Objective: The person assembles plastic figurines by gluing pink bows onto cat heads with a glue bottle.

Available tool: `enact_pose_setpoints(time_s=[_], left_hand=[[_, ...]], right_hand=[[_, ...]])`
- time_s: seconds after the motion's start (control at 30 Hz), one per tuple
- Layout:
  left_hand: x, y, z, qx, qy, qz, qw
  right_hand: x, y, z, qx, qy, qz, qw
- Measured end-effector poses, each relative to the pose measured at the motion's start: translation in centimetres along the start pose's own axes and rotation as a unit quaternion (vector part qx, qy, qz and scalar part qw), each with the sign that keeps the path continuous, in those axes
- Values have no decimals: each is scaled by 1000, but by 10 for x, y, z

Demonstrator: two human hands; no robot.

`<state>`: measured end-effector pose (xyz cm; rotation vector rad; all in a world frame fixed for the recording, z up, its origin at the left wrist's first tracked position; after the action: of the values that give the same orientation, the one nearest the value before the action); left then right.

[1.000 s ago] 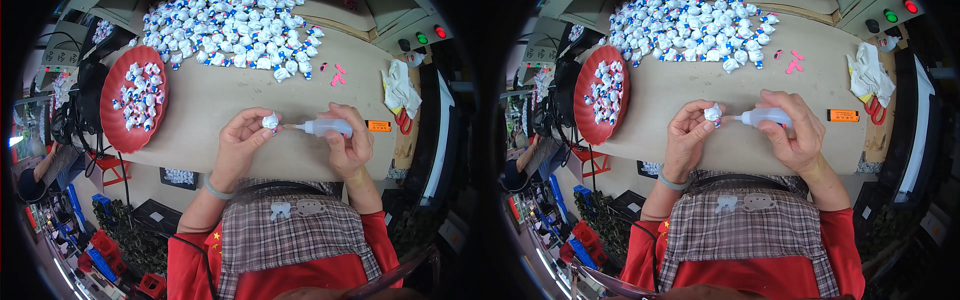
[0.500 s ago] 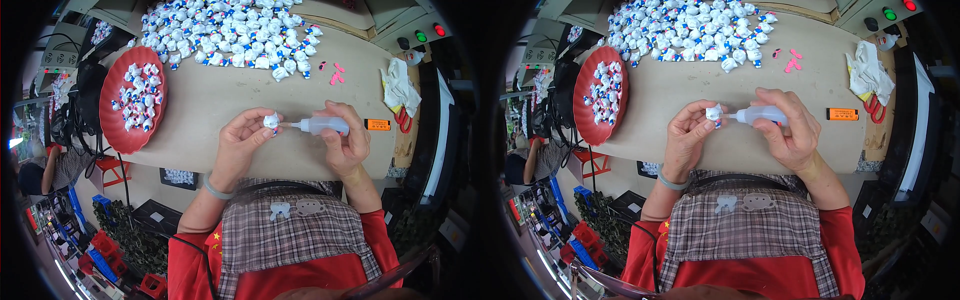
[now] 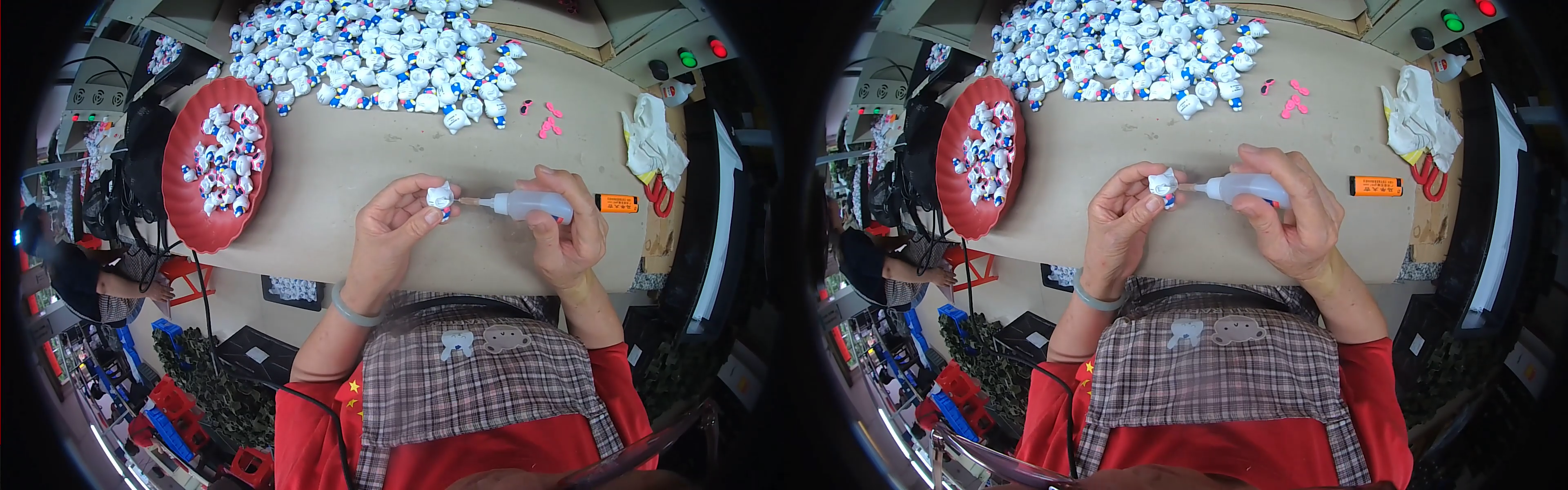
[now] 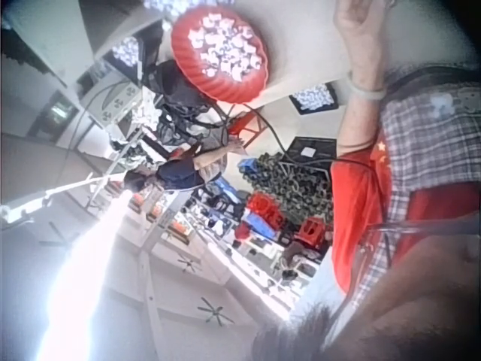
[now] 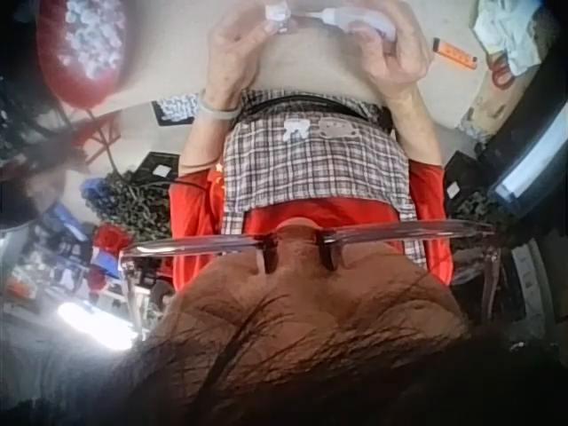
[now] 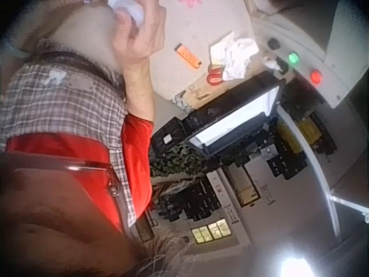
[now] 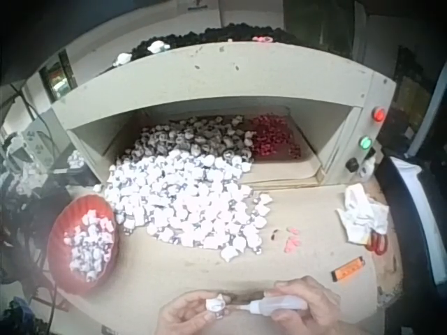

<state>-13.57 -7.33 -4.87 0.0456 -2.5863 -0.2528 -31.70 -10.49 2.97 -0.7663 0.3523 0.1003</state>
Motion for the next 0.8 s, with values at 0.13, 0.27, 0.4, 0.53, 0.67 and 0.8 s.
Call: enact_pose_setpoints(time_s=[0.13, 0.27, 0.4, 0.53, 0.67, 0.8], left_hand=[[0, 0, 0, -1, 3, 0, 1000], [1, 0, 0, 2, 8, -3, 1000], [1, -1, -1, 8, 6, -7, 1000], [3, -1, -1, 4, 5, -2, 1000], [3, -1, -2, -1, 4, -2, 1000], [3, -1, -1, -6, 6, -2, 1000]], right_hand=[[-1, 1, 0, -5, -2, -1, 1000], [1, 0, 1, -7, 3, 11, 1000], [2, 0, 1, -8, 2, 21, 1000], [4, 0, 2, -8, -3, 20, 1000], [2, 6, -4, 43, -30, 13, 999], [1, 7, -10, 91, -52, 18, 994]])
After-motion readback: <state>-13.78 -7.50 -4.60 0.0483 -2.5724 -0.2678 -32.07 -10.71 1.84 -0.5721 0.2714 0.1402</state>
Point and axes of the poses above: each hand's wrist, its own y-axis away from the middle knuckle, its own x-axis out of the palm, z = x × y, the point moved 7 cm from there along -y, towards the middle knuckle, and after that the axes turned 2 degrees about -z, right-handed, at the moved point
